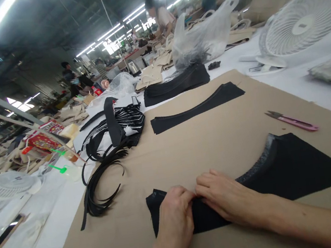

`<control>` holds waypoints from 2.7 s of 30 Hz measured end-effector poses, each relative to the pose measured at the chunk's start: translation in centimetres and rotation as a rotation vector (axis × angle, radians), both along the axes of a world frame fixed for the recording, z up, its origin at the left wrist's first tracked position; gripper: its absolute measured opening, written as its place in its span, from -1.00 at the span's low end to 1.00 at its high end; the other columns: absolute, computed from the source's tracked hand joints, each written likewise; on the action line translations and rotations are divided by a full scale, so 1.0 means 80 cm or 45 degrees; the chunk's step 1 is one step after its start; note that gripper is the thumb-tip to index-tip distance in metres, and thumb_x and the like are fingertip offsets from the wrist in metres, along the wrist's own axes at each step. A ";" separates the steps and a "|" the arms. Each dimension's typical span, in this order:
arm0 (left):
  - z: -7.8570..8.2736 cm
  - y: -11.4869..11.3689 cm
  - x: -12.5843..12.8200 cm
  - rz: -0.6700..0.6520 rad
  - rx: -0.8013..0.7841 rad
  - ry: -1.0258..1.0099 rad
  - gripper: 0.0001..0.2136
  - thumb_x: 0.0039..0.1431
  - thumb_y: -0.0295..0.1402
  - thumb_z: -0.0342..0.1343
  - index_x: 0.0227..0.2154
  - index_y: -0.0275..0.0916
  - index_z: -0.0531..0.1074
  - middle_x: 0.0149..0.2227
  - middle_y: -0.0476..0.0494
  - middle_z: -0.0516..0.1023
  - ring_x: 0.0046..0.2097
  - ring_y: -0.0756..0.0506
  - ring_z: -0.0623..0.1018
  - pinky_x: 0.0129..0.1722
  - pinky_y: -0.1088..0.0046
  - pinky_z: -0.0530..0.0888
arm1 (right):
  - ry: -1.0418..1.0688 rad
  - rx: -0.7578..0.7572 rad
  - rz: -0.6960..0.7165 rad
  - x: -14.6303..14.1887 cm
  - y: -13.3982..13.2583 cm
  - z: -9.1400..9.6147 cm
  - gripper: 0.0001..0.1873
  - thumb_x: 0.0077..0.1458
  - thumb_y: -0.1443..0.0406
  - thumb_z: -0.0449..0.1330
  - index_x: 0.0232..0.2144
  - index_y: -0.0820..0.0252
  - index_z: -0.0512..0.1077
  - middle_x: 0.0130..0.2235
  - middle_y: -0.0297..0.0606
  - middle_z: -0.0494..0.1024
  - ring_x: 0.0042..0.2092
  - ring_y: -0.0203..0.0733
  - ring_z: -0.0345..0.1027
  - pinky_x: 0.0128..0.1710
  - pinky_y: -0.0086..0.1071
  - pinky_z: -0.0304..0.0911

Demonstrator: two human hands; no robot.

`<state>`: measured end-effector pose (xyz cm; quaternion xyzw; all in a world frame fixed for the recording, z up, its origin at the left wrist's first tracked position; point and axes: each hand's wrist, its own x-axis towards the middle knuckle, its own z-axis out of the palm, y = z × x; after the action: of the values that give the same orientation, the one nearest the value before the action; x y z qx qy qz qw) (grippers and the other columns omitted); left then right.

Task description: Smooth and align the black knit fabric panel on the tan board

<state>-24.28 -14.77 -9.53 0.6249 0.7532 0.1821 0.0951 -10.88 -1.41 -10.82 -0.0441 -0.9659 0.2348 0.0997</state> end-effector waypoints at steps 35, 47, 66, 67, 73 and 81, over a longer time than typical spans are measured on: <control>0.004 0.004 0.034 0.012 0.010 -0.052 -0.71 0.16 -0.61 -0.07 -0.29 -0.16 0.52 -0.35 -0.06 0.48 -0.26 -0.08 0.47 -0.25 0.37 0.48 | -0.079 -0.123 0.054 0.036 0.017 0.015 -0.84 0.14 0.50 0.05 -0.33 0.18 0.34 -0.28 -0.30 0.40 -0.22 -0.22 0.27 -0.19 -0.36 0.16; -0.033 -0.045 0.035 -0.212 0.390 0.411 -0.51 0.11 -0.66 -0.16 0.11 -0.30 0.28 0.05 -0.16 0.48 0.13 -0.09 0.40 0.13 0.25 0.38 | 0.104 0.338 0.223 0.054 0.013 -0.006 -0.79 0.08 0.54 0.04 -0.26 0.23 0.35 -0.28 -0.26 0.37 -0.26 -0.15 0.16 -0.19 -0.26 0.05; -0.031 -0.036 0.054 -0.028 0.340 0.317 -0.59 0.18 -0.62 -0.08 0.05 -0.16 0.34 -0.07 -0.14 0.48 0.03 -0.15 0.43 0.10 0.00 0.32 | 0.178 0.387 0.178 0.056 0.007 -0.016 -0.81 0.16 0.47 0.05 -0.17 0.24 0.34 -0.27 -0.25 0.39 -0.24 -0.13 0.14 -0.17 -0.19 -0.03; -0.031 -0.038 0.053 -0.031 0.326 0.331 -0.58 0.17 -0.62 -0.08 0.05 -0.14 0.33 -0.04 -0.14 0.48 0.04 -0.15 0.43 0.10 0.00 0.33 | 0.181 0.392 0.176 0.057 0.006 -0.016 -0.81 0.16 0.48 0.04 -0.18 0.25 0.34 -0.27 -0.25 0.38 -0.24 -0.13 0.14 -0.17 -0.18 -0.03; -0.027 -0.034 0.056 0.060 0.259 0.219 -0.57 0.20 -0.55 -0.06 0.13 -0.18 0.23 -0.05 -0.14 0.49 0.01 -0.13 0.45 0.09 0.03 0.37 | 0.160 0.382 0.166 0.056 0.007 -0.012 -0.79 0.14 0.48 0.03 -0.18 0.22 0.35 -0.28 -0.25 0.38 -0.24 -0.12 0.14 -0.16 -0.17 -0.03; -0.032 -0.041 0.055 0.017 0.351 0.334 -0.59 0.21 -0.53 -0.09 0.09 -0.11 0.33 0.01 -0.13 0.50 0.08 -0.15 0.44 0.15 0.00 0.31 | 0.074 0.331 0.124 0.055 0.007 0.001 -0.77 0.09 0.50 0.01 -0.21 0.20 0.31 -0.27 -0.25 0.37 -0.24 -0.11 0.15 -0.17 -0.18 -0.03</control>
<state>-19.85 -18.08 -12.10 0.6453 0.7312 0.2013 -0.0917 -6.50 -0.83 -10.71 0.0229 -0.9859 0.1134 0.1211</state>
